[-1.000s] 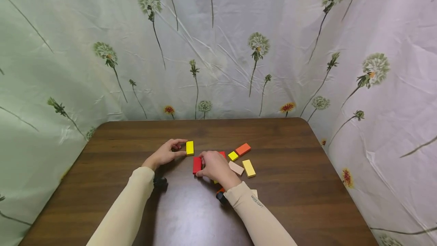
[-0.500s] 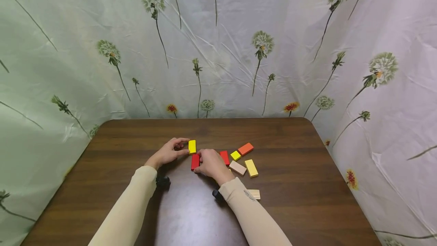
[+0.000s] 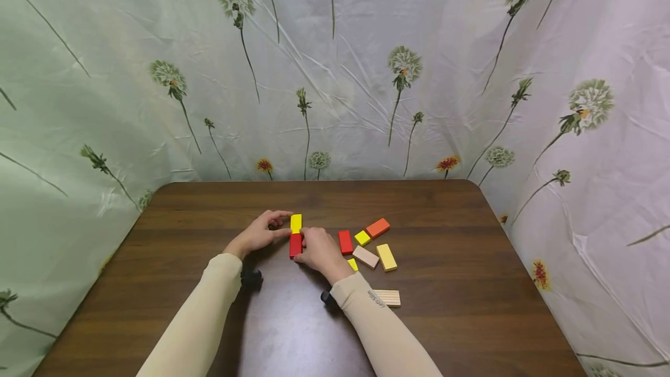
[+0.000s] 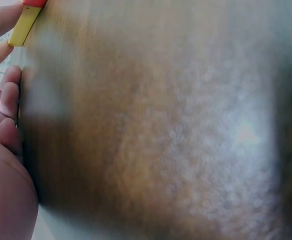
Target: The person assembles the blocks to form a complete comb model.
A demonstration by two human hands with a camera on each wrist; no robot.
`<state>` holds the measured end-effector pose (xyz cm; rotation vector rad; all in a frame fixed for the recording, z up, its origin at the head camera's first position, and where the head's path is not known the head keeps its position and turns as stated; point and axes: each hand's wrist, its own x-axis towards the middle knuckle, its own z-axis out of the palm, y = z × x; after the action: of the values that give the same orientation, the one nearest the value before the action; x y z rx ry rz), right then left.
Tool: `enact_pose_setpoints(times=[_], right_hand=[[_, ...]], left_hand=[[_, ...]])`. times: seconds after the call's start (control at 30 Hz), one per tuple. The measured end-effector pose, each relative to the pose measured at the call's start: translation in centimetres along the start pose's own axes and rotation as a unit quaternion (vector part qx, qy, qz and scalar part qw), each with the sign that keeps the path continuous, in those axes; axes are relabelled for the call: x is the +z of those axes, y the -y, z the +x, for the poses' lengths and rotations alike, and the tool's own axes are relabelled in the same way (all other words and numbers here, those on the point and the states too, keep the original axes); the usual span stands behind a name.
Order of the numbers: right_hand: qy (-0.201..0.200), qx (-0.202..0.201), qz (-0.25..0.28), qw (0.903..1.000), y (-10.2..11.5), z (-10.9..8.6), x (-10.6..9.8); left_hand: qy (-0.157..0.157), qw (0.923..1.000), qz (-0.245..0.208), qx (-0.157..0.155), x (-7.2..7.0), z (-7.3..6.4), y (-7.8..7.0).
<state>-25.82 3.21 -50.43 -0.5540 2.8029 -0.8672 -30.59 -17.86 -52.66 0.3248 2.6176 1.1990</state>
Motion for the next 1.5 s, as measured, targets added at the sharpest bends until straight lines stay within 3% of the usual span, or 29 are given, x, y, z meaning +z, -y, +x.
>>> enact_pose_setpoints(times=[0.47, 1.07, 1.27, 1.5], right_hand=[[0.011, 0.011, 0.002, 0.9999, 0.36, 0.07, 0.33], [0.013, 0.018, -0.001, 0.9998, 0.57, -0.19, 0.34], [0.015, 0.031, 0.016, 0.9993, 0.49, -0.17, 0.41], [0.018, 0.056, 0.023, 0.9980, 0.36, -0.01, 0.25]], left_hand=[[0.007, 0.9999, 0.006, -0.007, 0.05, 0.06, 0.08], [-0.005, 0.9999, 0.012, 0.011, 0.15, 0.08, 0.03], [-0.005, 0.9996, 0.015, 0.024, 0.31, -0.04, 0.26], [0.003, 0.9998, 0.010, 0.019, 0.12, -0.32, 0.30]])
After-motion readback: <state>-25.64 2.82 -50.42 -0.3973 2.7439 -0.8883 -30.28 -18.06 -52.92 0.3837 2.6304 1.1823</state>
